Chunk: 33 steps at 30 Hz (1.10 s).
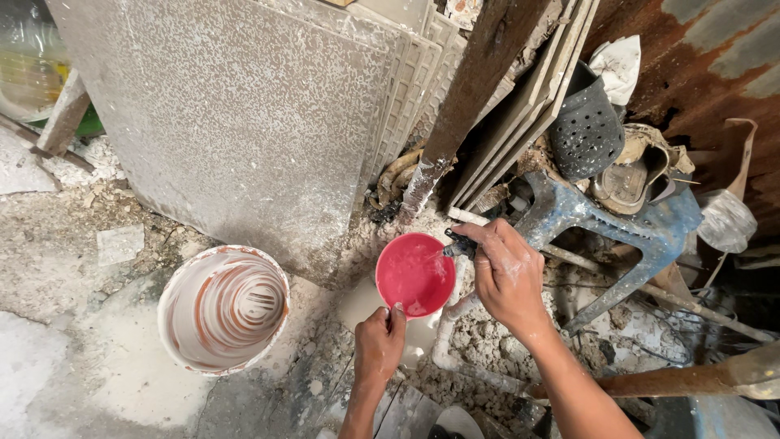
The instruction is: The person fills a pink cup with water from a tap and pours it into a white bucket. Then they scoop white powder from a green sack into the bucket and stir the mixture by hand.
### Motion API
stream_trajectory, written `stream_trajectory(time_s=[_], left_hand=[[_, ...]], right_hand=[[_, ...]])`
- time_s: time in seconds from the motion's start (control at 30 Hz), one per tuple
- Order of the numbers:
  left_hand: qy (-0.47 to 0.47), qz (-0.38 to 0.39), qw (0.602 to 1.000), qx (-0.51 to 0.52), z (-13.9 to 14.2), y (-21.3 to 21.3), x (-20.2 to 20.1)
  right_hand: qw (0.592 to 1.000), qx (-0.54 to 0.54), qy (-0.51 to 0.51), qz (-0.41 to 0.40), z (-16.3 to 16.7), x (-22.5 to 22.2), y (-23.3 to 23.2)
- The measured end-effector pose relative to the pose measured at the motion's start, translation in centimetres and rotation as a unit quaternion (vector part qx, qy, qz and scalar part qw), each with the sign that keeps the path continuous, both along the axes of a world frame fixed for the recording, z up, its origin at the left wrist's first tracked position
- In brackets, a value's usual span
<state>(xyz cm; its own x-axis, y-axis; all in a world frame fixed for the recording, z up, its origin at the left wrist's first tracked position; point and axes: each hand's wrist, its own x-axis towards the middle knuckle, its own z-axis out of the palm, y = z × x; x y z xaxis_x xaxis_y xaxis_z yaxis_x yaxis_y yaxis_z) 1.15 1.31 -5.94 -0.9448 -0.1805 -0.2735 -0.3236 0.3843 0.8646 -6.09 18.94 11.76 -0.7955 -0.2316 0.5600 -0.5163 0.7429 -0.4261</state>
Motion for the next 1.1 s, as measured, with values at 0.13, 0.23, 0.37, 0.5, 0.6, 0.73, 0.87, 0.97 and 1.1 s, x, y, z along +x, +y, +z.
stream_trajectory(time_s=[0.13, 0.23, 0.37, 0.5, 0.6, 0.73, 0.87, 0.97, 1.1], left_hand=[[-0.038, -0.007, 0.999, 0.038, -0.33, 0.03, 0.04], [-0.042, -0.013, 0.999, 0.027, -0.46, 0.09, 0.05], [-0.03, -0.015, 0.999, 0.021, -0.4, 0.14, 0.1], [-0.045, -0.015, 0.998, 0.031, -0.2, 0.22, 0.13], [-0.058, -0.012, 0.997, 0.05, -0.1, 0.21, 0.12], [-0.026, -0.018, 0.999, 0.019, -0.17, 0.14, 0.11], [-0.046, -0.016, 0.998, 0.036, -0.46, 0.1, 0.22], [-0.035, -0.014, 0.998, 0.043, -0.71, 0.04, 0.32], [-0.047, -0.015, 0.997, 0.052, -0.82, -0.01, 0.31]], right_hand=[[1.0, 0.002, -0.007, -0.006, -0.16, -0.07, 0.07], [1.0, 0.001, 0.0, -0.002, -0.24, -0.03, 0.15], [1.0, 0.001, -0.007, -0.004, -0.27, -0.01, 0.17], [1.0, 0.002, -0.005, -0.003, -0.23, 0.04, 0.16], [1.0, 0.002, -0.009, -0.005, -0.21, 0.02, 0.12], [1.0, 0.006, 0.0, -0.004, -0.2, -0.03, 0.04], [1.0, 0.002, -0.01, -0.007, -0.19, -0.01, -0.04], [1.0, -0.001, -0.007, -0.003, -0.2, 0.11, -0.06], [1.0, -0.002, -0.014, -0.007, -0.26, 0.02, -0.07]])
